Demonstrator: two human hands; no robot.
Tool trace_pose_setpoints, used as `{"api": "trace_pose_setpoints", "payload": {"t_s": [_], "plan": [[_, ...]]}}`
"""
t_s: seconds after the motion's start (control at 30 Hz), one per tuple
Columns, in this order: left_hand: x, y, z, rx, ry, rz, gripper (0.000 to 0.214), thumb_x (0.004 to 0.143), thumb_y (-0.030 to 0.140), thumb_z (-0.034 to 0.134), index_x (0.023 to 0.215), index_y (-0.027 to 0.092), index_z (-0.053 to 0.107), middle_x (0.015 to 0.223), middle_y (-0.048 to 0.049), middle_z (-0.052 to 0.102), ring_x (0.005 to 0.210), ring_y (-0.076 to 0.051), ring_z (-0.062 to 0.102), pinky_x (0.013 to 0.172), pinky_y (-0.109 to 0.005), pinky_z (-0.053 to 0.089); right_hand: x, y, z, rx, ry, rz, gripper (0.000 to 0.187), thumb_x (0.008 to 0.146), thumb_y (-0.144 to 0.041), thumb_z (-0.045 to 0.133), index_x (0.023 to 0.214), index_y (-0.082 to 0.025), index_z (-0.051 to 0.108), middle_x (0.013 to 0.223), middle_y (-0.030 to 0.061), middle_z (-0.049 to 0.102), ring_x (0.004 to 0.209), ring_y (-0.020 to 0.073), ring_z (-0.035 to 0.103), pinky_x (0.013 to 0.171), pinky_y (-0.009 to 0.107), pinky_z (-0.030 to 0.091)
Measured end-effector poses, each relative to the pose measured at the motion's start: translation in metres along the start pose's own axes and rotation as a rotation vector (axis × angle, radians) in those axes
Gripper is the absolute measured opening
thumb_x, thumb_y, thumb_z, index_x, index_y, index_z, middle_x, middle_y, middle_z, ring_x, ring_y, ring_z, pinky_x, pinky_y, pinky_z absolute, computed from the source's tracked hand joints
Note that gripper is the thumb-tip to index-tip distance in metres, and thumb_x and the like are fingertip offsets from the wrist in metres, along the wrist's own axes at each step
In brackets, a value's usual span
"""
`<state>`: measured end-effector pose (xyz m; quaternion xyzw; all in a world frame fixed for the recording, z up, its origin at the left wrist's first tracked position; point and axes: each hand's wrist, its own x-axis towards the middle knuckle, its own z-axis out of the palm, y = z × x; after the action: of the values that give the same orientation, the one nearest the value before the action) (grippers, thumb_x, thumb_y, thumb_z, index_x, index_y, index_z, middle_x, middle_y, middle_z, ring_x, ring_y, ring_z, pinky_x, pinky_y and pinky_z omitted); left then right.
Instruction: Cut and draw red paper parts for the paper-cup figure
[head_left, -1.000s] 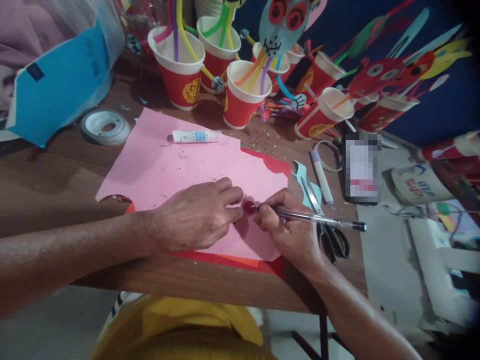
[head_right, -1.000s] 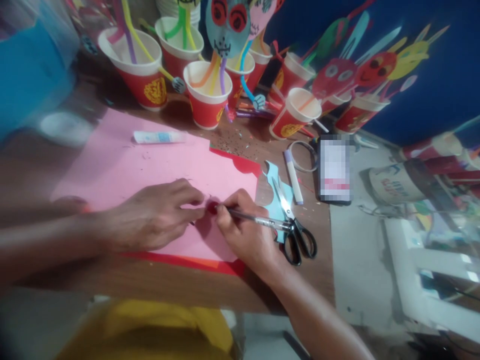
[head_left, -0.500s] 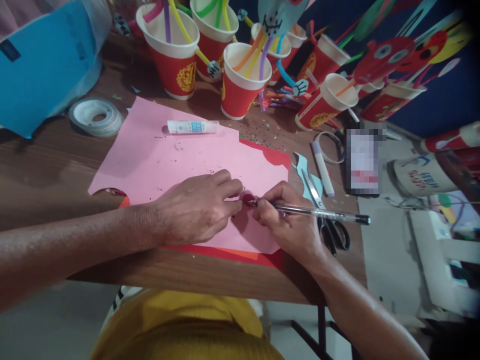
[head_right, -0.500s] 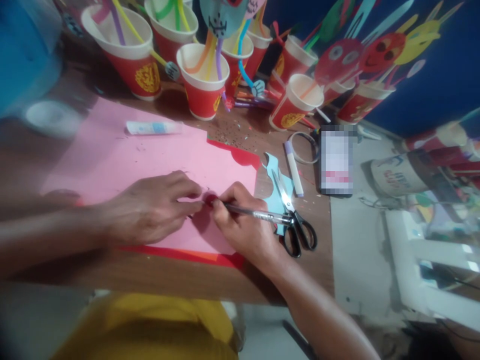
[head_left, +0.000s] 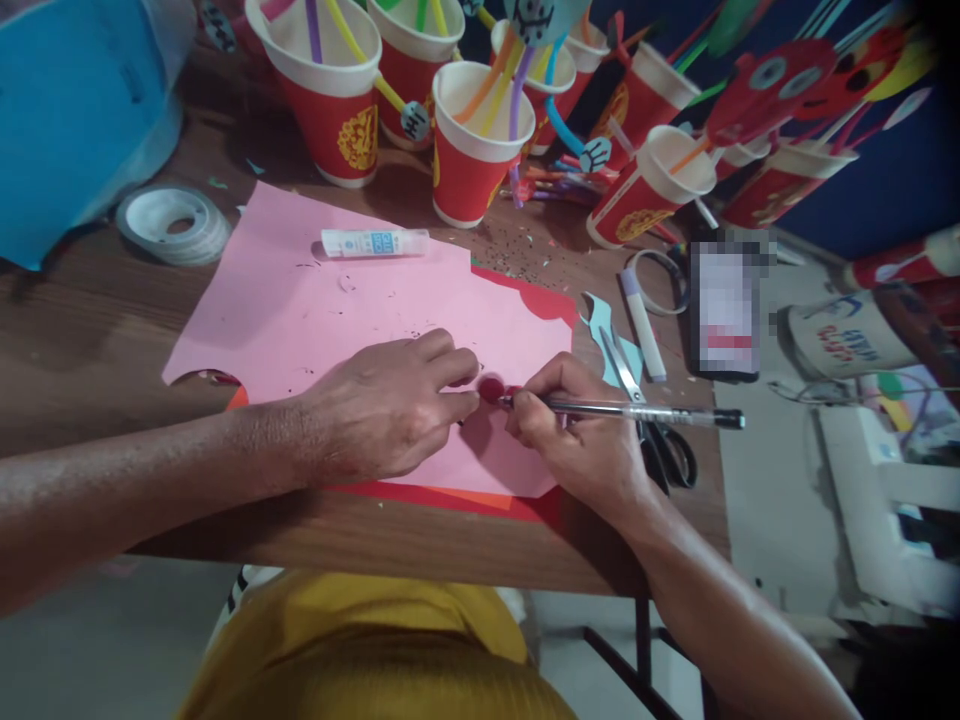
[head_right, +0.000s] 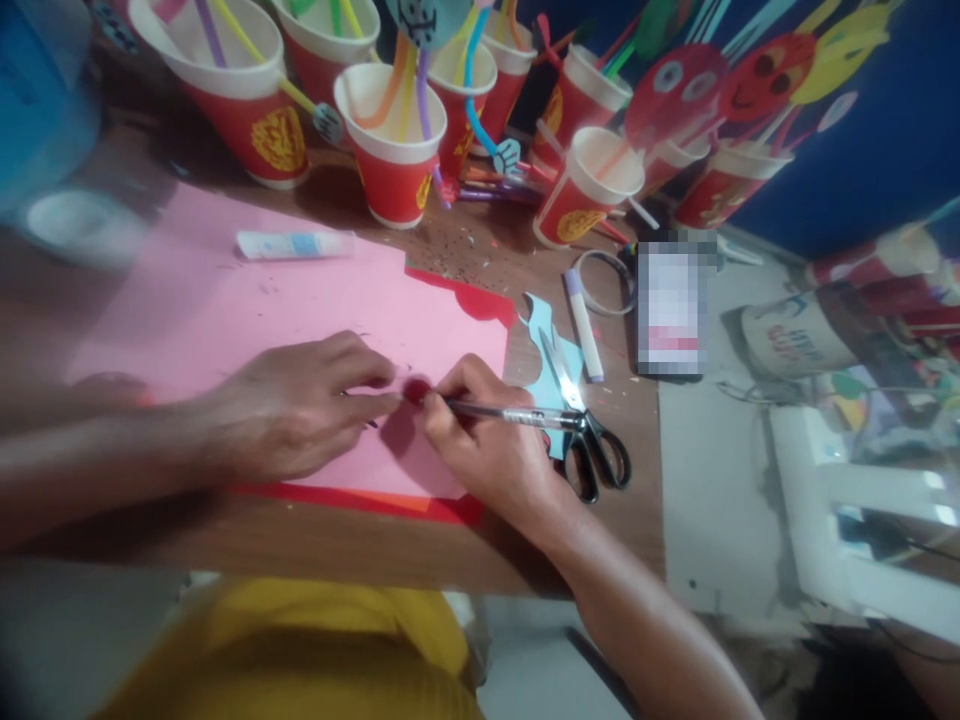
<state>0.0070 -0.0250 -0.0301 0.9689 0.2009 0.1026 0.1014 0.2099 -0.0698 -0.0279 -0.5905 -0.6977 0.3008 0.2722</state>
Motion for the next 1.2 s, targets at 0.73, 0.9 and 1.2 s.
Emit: {"api": "trace_pose_setpoints", "payload": {"t_s": [0.73, 0.9, 1.2], "plan": [[0.000, 0.001, -0.002, -0.018, 0.020, -0.014, 0.024, 0.082, 0.013, 0.043, 0.089, 0.013, 0.066, 0.095, -0.0121, 0.059, 0.090, -0.025, 0.049, 0.075, -0.037, 0.046, 0.001, -0.002, -0.008, 0.281, 0.108, 0.042, 0.014, 0.082, -0.020, 0.053, 0.070, -0.021, 0.048, 0.055, -0.0038, 0.057, 0.044, 0.0098, 0.051, 0.042, 0.022, 0.040], [-0.001, -0.004, -0.002, -0.139, 0.110, -0.053, 0.024, 0.080, 0.009, 0.043, 0.089, 0.014, 0.065, 0.094, -0.0093, 0.062, 0.091, -0.021, 0.054, 0.075, -0.034, 0.048, 0.008, -0.005, -0.020, 0.409, 0.409, -0.021, 0.003, 0.085, -0.022, 0.049, 0.083, -0.023, 0.048, 0.059, -0.0027, 0.058, 0.050, 0.0122, 0.057, 0.049, 0.026, 0.048], [-0.011, 0.022, -0.019, -0.341, 0.413, -0.044, 0.016, 0.072, 0.006, 0.049, 0.080, 0.017, 0.059, 0.065, -0.0001, 0.060, 0.058, -0.012, 0.050, 0.054, -0.026, 0.041, 0.025, 0.015, -0.036, 0.473, 0.627, -0.083, 0.011, 0.088, -0.027, 0.047, 0.097, -0.023, 0.051, 0.083, 0.0001, 0.063, 0.063, 0.0113, 0.061, 0.058, 0.025, 0.048]]}}
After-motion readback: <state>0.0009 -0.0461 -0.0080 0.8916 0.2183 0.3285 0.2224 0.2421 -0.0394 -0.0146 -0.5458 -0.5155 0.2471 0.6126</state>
